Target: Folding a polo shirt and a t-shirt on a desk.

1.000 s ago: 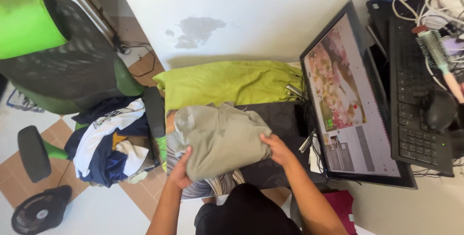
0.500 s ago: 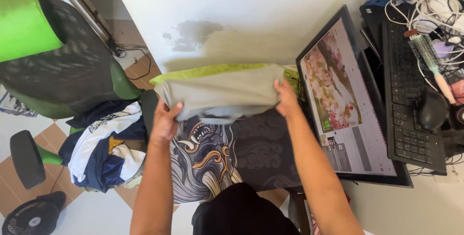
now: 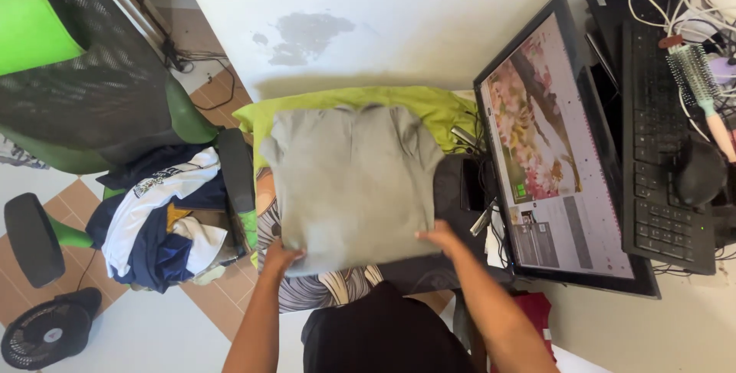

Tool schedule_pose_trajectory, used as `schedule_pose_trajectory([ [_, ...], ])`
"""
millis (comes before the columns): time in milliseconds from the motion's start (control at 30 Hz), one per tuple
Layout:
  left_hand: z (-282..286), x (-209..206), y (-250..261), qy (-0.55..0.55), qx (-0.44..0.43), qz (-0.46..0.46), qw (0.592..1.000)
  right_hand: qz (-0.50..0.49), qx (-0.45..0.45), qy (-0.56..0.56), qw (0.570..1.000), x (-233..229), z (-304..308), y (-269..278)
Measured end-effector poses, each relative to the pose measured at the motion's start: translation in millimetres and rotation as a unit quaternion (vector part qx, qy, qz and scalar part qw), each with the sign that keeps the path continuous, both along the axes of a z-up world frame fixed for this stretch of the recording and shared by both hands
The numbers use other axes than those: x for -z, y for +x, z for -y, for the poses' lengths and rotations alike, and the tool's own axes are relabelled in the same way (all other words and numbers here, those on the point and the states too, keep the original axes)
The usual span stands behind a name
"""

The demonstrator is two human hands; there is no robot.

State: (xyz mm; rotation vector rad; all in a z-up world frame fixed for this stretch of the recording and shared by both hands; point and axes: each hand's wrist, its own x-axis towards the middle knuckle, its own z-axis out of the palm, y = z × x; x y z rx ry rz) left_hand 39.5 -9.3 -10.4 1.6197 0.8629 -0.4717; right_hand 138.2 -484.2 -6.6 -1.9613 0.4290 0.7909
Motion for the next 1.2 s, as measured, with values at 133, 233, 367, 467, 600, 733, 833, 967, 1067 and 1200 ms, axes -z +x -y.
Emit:
schedule_pose_trajectory([
  [133,-1,-48,-22,0.0,0.079,-0.006,0.997,-0.008,-0.05,-0.028,0.998,2,7,-31],
  [233,-11,-61,-24,0.071,0.174,-0.013,0.982,-0.019,-0.062,0.002,0.998,-27,8,-25],
  [367,-26,-80,-12,-0.279,-0.01,0.152,0.948,0.022,0.077,0.316,0.945,-109,-3,8],
  [467,-15,-142,9,-0.427,-0.076,0.288,0.854,0.093,0.062,0.412,0.904,-137,-18,27],
  [600,-30,-123,26,-0.259,0.075,0.173,0.947,0.133,0.035,0.379,0.915,-156,-41,31],
  [733,-50,-147,1,-0.329,-0.051,0.259,0.907,0.142,0.158,0.491,0.845,-171,-18,17],
  [833,-54,-123,-14,-0.395,-0.028,0.288,0.872,0.12,0.221,0.452,0.856,-154,-12,6],
  [967,-28,-64,-6,-0.408,-0.046,0.103,0.906,-0.09,0.244,0.332,0.907,-10,3,-7],
  [1067,-9,-44,23,-0.416,-0.114,0.045,0.901,-0.205,0.261,0.334,0.882,13,-25,30],
  [1200,-19,-19,108,-0.445,-0.257,0.209,0.832,-0.052,0.259,0.349,0.899,-177,-98,99],
])
